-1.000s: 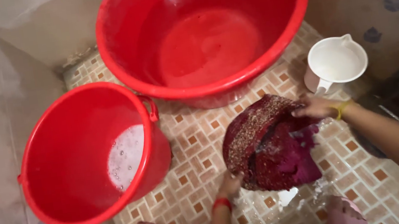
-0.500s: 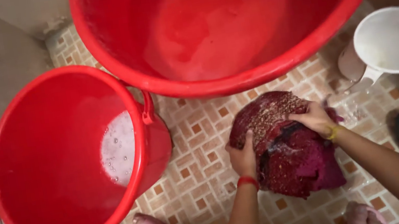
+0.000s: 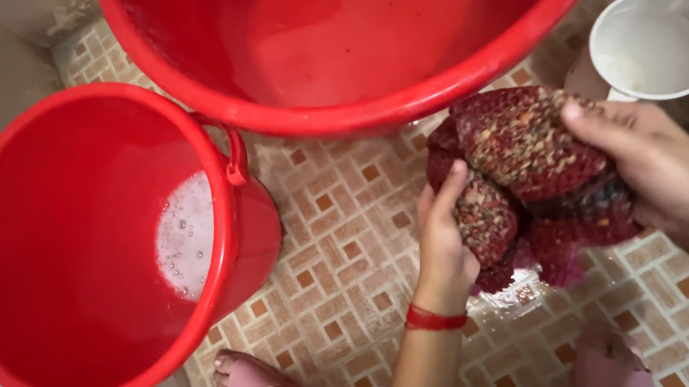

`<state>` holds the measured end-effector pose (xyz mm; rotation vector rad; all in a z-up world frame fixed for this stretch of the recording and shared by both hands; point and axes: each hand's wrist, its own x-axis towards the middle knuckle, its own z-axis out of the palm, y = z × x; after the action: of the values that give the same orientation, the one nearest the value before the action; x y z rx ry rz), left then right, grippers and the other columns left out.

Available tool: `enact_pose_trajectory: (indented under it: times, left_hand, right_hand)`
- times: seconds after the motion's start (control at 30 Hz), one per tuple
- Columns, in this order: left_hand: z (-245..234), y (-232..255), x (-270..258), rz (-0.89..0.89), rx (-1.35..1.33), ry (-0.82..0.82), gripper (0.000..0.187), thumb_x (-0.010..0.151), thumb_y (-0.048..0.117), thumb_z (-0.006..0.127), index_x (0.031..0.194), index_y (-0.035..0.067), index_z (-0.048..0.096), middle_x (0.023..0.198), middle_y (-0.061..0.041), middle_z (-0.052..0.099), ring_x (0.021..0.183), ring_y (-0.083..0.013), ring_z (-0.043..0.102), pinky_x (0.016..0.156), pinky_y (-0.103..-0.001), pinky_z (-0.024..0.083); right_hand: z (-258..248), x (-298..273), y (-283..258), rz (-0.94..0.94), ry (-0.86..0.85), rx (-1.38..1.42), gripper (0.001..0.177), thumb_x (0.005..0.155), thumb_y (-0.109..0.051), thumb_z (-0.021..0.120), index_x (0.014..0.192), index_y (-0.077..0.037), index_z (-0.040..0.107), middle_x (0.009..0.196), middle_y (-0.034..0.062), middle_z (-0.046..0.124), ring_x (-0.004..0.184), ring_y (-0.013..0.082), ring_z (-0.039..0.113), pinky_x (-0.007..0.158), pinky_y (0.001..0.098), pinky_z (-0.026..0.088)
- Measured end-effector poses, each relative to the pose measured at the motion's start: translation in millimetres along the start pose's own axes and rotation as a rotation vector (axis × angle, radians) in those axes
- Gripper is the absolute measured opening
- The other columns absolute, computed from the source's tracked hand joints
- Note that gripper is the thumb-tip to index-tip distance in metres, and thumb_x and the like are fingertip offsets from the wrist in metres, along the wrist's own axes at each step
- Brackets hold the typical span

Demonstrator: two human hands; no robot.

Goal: The person is washing and scrubbing a rug using buckets of water and a brush.

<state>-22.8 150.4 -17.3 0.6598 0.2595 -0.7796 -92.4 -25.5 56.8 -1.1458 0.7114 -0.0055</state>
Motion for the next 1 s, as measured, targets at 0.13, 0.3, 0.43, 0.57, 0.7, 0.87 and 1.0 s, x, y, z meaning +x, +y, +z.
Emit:
enact_pose_trajectory:
  times: [0.13,0.3,0.43,0.57,0.7,0.87,1.0]
  left_hand:
    - [-61.6,-36.6,13.5,0.152,0.483,0.105,0.041,0.099,0.025,0.065,0.132,0.002,0.060,0.119,-0.011,0.072,0.107,-0.0249,0.067,0.092,-0.038,0.054]
    - [-128.4,-71.2,13.2,0.116,1.655,0.529,0.059,0.097,0.045,0.061,0.141,0.008,0.048,0.132,-0.021,0.060,0.120,-0.0421,0.058,0.098,-0.055,0.046]
    - [-174.5,-92.8,34.5,0.142,1.609,0.549,0.084,0.090,0.052,0.069,0.154,0.008,0.035,0.145,-0.027,0.047,0.132,-0.0470,0.048,0.108,-0.056,0.041]
    - [-147.0,-68.9,83.6,0.176,1.064,0.525,0.122,0.066,0.054,0.088,0.158,0.005,0.024,0.155,-0.029,0.036,0.142,-0.0448,0.042,0.116,-0.051,0.037]
    - [-121.2,-62.4,95.3,0.137,0.867,0.429,0.133,0.066,0.063,0.090,0.159,0.001,0.017,0.163,-0.028,0.030,0.149,-0.0401,0.037,0.121,-0.047,0.035]
    - [-81.3,-39.5,90.7,-0.159,1.042,0.483,0.109,0.062,0.069,0.079,0.152,0.017,0.048,0.147,-0.020,0.052,0.133,-0.0350,0.054,0.111,-0.044,0.044]
    - [-100.7,-42.0,67.5,-0.116,1.020,0.260,0.089,0.070,0.069,0.075,0.135,0.008,0.068,0.127,-0.014,0.072,0.118,-0.0300,0.069,0.105,-0.041,0.052]
  right_hand:
    - [-15.0,37.3,98.7,-0.205,0.040,-0.338,0.037,0.103,-0.031,0.060,0.116,0.002,0.070,0.102,0.0131,0.076,0.089,0.0192,0.070,0.081,0.0339,0.057]
    - [-15.5,77.4,200.8,0.062,-0.001,-1.457,0.046,0.112,-0.041,0.042,0.144,-0.010,0.052,0.095,0.0133,0.068,0.079,0.0277,0.072,0.072,0.0426,0.062]
    - [-32.8,81.5,212.5,-0.177,0.114,-1.506,0.054,0.106,-0.046,0.051,0.144,-0.008,0.050,0.104,0.0217,0.064,0.089,0.0353,0.070,0.079,0.0454,0.060]
    - [-59.0,95.6,200.4,-0.398,0.365,-1.193,0.087,0.081,-0.052,0.082,0.143,0.000,0.050,0.129,0.0353,0.049,0.108,0.0451,0.058,0.088,0.0527,0.052]
    - [-55.3,108.6,187.0,0.047,0.143,-0.292,0.094,0.082,-0.053,0.074,0.153,-0.001,0.042,0.134,0.0326,0.061,0.116,0.0370,0.066,0.101,0.0466,0.056]
    - [-25.0,112.3,170.2,0.139,-0.033,-0.244,0.111,0.071,-0.042,0.080,0.159,-0.007,0.022,0.144,0.0219,0.051,0.129,0.0319,0.057,0.105,0.0455,0.052]
    - [-32.8,92.2,188.7,0.061,-0.104,-0.207,0.112,0.066,-0.030,0.088,0.156,-0.003,0.027,0.141,0.0235,0.057,0.128,0.0346,0.060,0.106,0.0466,0.052]
